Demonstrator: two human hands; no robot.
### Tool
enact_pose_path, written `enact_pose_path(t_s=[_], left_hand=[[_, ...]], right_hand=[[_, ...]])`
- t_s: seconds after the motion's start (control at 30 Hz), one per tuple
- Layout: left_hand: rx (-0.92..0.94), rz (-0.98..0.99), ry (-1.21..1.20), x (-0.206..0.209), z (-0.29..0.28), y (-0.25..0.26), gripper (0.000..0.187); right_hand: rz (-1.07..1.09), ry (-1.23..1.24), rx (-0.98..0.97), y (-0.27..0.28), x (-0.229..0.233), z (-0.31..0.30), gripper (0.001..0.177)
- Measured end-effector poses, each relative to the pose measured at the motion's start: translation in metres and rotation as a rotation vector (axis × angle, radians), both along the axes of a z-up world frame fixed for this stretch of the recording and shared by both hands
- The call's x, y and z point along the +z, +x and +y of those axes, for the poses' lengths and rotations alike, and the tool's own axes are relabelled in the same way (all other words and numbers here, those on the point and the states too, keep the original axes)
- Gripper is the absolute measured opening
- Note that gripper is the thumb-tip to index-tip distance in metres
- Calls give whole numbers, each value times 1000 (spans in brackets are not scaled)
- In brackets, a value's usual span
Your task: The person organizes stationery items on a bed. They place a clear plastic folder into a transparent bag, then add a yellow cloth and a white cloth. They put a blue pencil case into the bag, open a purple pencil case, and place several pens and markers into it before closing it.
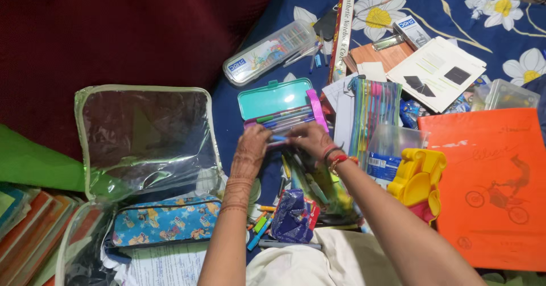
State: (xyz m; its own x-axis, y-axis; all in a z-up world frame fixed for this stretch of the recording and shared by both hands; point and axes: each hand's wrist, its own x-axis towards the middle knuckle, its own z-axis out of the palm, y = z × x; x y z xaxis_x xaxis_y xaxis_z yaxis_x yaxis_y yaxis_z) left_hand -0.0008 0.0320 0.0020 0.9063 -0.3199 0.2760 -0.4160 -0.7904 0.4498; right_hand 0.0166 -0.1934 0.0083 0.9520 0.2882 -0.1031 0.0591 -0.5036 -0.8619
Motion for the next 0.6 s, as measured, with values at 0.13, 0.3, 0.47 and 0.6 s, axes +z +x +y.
enact_pose_path(t_s=[0.13,0.3,0.47,0.6], left_hand=[[119,-51,-200,8,-10,-1,19],[246,-63,-322,-2,-19,-7,24],[113,-21,-166,-43,-11,5,40],[63,-42,73,-55,-11,-3,49]], right_hand=[[-322,-168,-85,9,-5,-10,27],[-494,-210,-243,11,-16,-3,28],[-510,-261,-132,2,-39,-3,29],[-573,-349,-87,-13,-55,-3,41]])
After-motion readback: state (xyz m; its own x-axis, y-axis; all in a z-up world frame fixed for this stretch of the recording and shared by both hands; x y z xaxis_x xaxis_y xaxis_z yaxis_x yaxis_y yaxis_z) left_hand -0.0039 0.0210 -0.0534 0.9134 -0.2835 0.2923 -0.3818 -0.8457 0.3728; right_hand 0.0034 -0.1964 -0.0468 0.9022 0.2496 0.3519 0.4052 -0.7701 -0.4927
